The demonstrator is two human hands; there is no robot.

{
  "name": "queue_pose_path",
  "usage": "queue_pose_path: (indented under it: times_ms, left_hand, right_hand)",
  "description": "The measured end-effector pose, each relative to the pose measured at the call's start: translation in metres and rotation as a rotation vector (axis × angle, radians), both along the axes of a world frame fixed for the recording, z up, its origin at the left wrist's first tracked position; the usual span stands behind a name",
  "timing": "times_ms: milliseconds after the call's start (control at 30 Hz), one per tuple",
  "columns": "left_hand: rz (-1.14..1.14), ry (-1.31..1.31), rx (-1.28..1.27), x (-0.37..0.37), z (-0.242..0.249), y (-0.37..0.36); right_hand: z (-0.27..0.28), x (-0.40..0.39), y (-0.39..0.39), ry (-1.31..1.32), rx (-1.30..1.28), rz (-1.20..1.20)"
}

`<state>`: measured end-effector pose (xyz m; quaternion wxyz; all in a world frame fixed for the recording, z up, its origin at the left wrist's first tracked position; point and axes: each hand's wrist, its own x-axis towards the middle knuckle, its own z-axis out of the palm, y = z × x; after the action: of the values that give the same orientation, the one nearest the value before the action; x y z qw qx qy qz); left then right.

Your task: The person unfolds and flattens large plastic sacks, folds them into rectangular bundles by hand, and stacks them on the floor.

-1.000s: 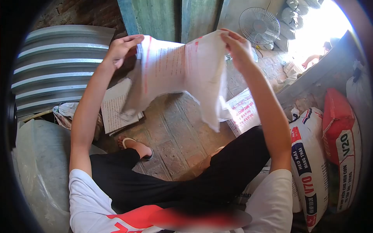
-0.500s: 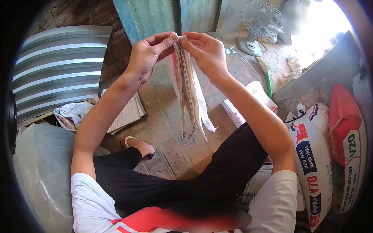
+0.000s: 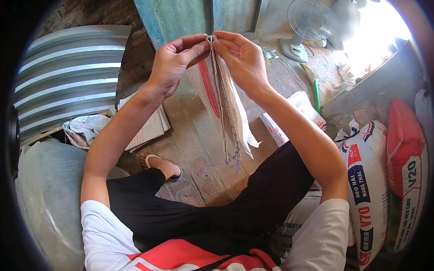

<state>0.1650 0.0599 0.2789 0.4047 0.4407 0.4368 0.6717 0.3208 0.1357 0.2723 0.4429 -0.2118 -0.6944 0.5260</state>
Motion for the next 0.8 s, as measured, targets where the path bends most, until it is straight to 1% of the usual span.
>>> queue_pose_path:
  times_ms: [100,200,267,367,400,500,600,633,733,767,800]
  left_hand:
    - [0.017,-0.058,0.044,0.003,-0.002,0.001]
    - [0.028,-0.055,0.065,0.003,-0.004,0.002]
    - [0.047,0.009,0.031,0.003,-0.004,0.000]
    - [0.052,0.078,-0.009,0.003,-0.002,-0.004]
    - [0.050,0.097,-0.020,0.002,-0.002,-0.005]
    - [0.180,0.588,0.017,-0.017,-0.002,0.002]
    - [0.344,1.174,0.605,-0.053,-0.004,0.012]
    - [0.277,1.209,0.586,-0.060,-0.005,0.010]
    - [0.006,1.241,0.245,-0.085,-0.033,0.008]
    - [-0.054,1.238,0.138,-0.089,-0.040,0.007]
    - [-0.024,1.192,0.165,-0.090,-0.049,0.006]
  right_hand:
    - [-0.001,0.000,-0.002,0.031,0.008,0.002]
    - [-0.001,0.000,-0.003,0.036,-0.014,0.015]
    - [0.002,0.001,-0.007,0.022,-0.029,0.019]
    - [0.003,0.000,-0.011,-0.049,0.051,-0.018]
    - [0.003,0.000,-0.008,-0.039,0.050,0.011]
    - [0.016,0.010,0.001,-0.022,0.016,0.081]
    - [0.031,0.024,0.016,-0.042,0.085,0.041]
    - [0.037,0.032,0.021,-0.096,0.174,-0.008]
    - [0.044,0.052,0.043,-0.025,0.192,-0.053]
    - [0.046,0.058,0.049,-0.021,0.235,-0.108]
    - [0.048,0.065,0.054,-0.017,0.277,-0.164]
